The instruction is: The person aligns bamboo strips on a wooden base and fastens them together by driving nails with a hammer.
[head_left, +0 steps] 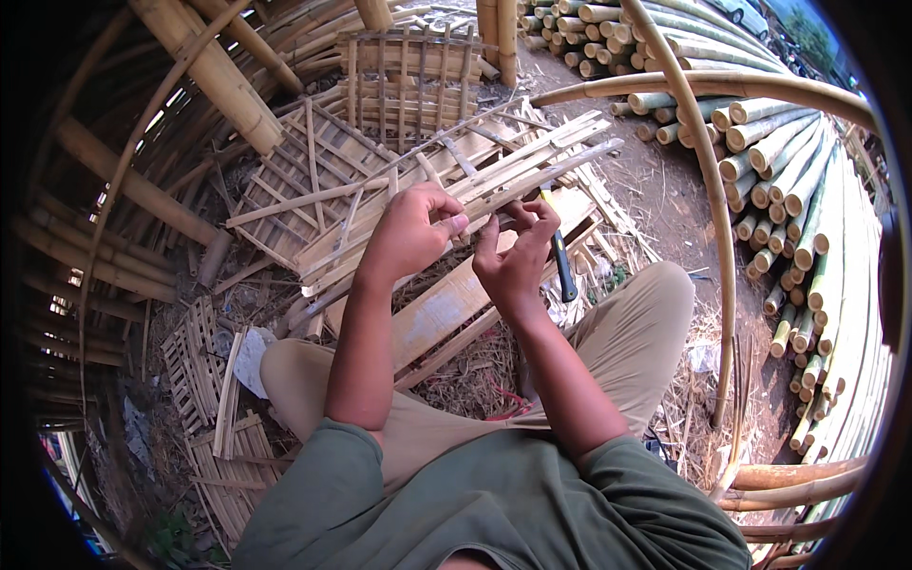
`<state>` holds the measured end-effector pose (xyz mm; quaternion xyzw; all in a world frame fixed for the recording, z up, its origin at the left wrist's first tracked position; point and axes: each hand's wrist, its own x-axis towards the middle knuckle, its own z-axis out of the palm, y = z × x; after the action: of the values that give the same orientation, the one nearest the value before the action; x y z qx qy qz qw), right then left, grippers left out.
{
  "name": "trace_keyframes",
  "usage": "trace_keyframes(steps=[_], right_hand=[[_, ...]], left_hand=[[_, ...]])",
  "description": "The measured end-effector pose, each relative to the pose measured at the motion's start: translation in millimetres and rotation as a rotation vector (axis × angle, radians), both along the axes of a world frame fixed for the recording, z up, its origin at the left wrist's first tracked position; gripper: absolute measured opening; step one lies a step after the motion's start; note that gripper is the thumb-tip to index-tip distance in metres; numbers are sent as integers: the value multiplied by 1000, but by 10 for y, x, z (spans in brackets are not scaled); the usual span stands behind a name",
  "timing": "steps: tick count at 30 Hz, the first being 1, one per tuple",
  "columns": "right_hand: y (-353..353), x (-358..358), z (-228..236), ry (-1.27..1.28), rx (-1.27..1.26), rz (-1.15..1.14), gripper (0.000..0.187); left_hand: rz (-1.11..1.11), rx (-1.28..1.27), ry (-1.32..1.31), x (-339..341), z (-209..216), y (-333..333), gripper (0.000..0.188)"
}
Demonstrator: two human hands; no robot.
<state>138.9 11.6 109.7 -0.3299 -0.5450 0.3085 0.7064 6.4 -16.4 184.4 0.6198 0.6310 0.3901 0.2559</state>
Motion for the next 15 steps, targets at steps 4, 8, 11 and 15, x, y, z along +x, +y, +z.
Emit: trace_keyframes(steps=[4, 8, 11, 15], right_hand=[[36, 85, 48, -235, 86, 5, 35], [30, 116, 104, -331, 77, 67, 44], [24, 135, 119, -346, 76, 50, 54], [45, 149, 146, -386, 88, -63, 70]], left_hand=[[-25, 23, 48, -48, -1, -3, 9], [-1, -12, 6, -106, 44, -30, 9], [-1, -24, 4, -123, 56, -30, 11], [-30, 55, 87, -153, 32, -25, 12]])
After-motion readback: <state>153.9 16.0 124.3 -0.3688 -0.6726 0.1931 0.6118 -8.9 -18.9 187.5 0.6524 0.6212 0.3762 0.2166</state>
